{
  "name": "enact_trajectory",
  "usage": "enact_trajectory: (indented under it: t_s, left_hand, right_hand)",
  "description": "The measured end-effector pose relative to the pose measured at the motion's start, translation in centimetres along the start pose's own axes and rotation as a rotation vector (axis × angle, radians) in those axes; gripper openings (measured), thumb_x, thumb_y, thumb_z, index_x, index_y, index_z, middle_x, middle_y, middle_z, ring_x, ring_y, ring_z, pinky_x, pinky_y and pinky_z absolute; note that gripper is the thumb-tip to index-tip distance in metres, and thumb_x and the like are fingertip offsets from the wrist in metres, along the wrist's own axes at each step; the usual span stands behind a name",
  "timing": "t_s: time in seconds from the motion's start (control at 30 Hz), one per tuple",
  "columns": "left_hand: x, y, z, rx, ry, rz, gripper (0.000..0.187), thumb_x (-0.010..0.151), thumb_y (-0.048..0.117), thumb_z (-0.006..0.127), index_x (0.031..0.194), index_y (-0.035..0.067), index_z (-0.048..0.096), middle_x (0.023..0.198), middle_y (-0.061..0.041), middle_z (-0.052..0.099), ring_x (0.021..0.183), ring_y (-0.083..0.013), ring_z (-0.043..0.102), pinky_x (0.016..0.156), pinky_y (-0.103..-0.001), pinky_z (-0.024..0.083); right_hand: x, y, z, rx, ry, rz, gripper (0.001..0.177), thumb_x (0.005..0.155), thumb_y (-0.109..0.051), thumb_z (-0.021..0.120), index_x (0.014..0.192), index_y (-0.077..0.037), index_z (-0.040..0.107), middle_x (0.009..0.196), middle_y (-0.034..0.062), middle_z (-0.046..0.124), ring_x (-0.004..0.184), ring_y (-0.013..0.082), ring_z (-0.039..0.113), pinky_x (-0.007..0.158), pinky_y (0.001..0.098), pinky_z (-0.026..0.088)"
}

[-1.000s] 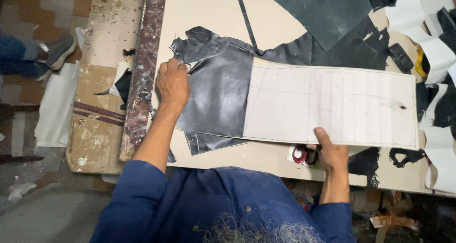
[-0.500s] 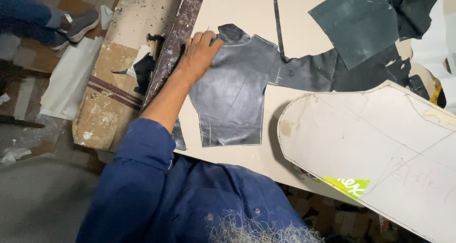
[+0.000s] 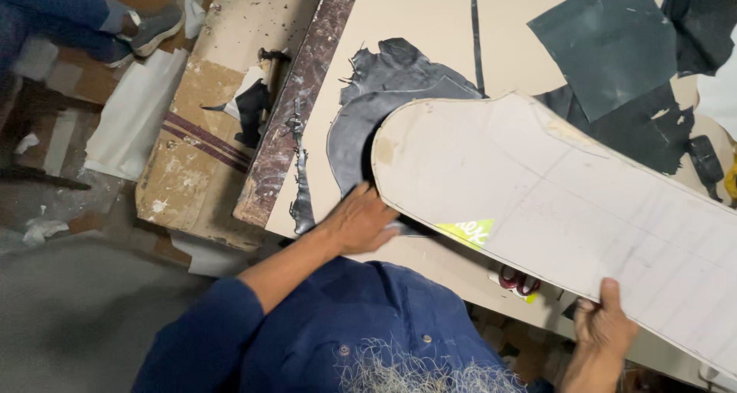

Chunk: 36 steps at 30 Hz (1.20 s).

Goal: The person places a paper pattern on a black leather sheet, marks the leather with chalk, and cuts along the marked lines using scissors. The person repeats this process for multiple pattern pieces, handling the leather and pattern throughout.

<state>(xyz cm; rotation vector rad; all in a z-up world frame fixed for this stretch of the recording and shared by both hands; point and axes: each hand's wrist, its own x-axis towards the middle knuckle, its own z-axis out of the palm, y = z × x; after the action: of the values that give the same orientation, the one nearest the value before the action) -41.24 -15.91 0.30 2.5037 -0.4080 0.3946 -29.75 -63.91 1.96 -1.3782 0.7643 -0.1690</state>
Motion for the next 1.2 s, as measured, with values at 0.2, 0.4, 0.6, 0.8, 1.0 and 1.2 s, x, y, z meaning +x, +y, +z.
enact_trajectory:
  t_s: [0.2, 0.4, 0.6, 0.8, 1.0, 1.2]
  left_hand:
    - [-4.2, -3.1, -3.8, -0.115, -0.081, -0.418, 0.031, 0.088, 0.039, 0.076, 0.103, 0.012, 0.071, 0.112, -0.008, 0.071, 0.109, -0.0283, 0.067, 0.096, -0.039, 0.052]
    - [-2.3, -10.9, -7.0, 0.146, -0.043, -0.277, 0.075, 0.073, 0.046, 0.084, 0.137, 0.015, 0.064, 0.154, -0.006, 0.048, 0.142, -0.0348, 0.037, 0.104, -0.056, 0.031]
    - [-2.7, -11.1, -6.9, 0.169, -0.081, -0.29, 0.079, 0.07, 0.047, 0.086, 0.138, 0.014, 0.065, 0.157, -0.004, 0.05, 0.147, -0.0305, 0.036, 0.103, -0.055, 0.029]
    - [-2.5, -11.5, -6.5, 0.104, -0.037, -0.285, 0.084, 0.066, 0.053, 0.088, 0.133, 0.008, 0.066, 0.156, -0.005, 0.051, 0.149, -0.0293, 0.037, 0.104, -0.055, 0.029]
    - [-2.3, -11.6, -6.5, 0.089, -0.023, -0.294, 0.085, 0.063, 0.052, 0.089, 0.132, 0.009, 0.067, 0.153, -0.005, 0.054, 0.148, -0.0291, 0.038, 0.104, -0.054, 0.029]
    - [-2.5, -11.6, -6.2, 0.097, -0.007, -0.291, 0.084, 0.065, 0.051, 0.09, 0.133, 0.008, 0.068, 0.155, -0.005, 0.054, 0.149, -0.0295, 0.039, 0.106, -0.053, 0.028]
  right_hand:
    - [-2.0, 4.6, 3.7, -0.01, -0.196, 0.031, 0.032, 0.097, -0.003, 0.071, 0.128, -0.001, 0.061, 0.109, 0.0126, 0.071, 0.074, 0.0181, 0.068, 0.046, 0.0244, 0.046]
    - [-1.5, 6.7, 5.2, -0.021, -0.337, 0.038, 0.03, 0.103, -0.002, 0.071, 0.128, 0.007, 0.059, 0.111, 0.0169, 0.069, 0.078, 0.0223, 0.067, 0.053, 0.0289, 0.048]
    - [-1.9, 7.3, 5.4, -0.106, -0.358, -0.022, 0.042, 0.097, -0.004, 0.07, 0.136, -0.002, 0.053, 0.113, 0.012, 0.065, 0.078, 0.0196, 0.066, 0.051, 0.0298, 0.05]
    - [-2.7, 6.6, 6.8, -0.162, -0.327, -0.009, 0.047, 0.095, -0.004, 0.071, 0.138, -0.004, 0.052, 0.113, 0.0122, 0.065, 0.074, 0.0189, 0.062, 0.048, 0.0272, 0.046]
    - [-2.9, 5.8, 8.0, -0.236, -0.271, -0.002, 0.047, 0.093, -0.006, 0.073, 0.136, -0.003, 0.053, 0.111, 0.0118, 0.065, 0.069, 0.0181, 0.06, 0.045, 0.0269, 0.044]
    - [-4.0, 4.6, 9.3, -0.275, -0.287, -0.065, 0.046, 0.095, -0.006, 0.074, 0.136, -0.002, 0.053, 0.109, 0.0116, 0.065, 0.07, 0.0155, 0.06, 0.047, 0.025, 0.045]
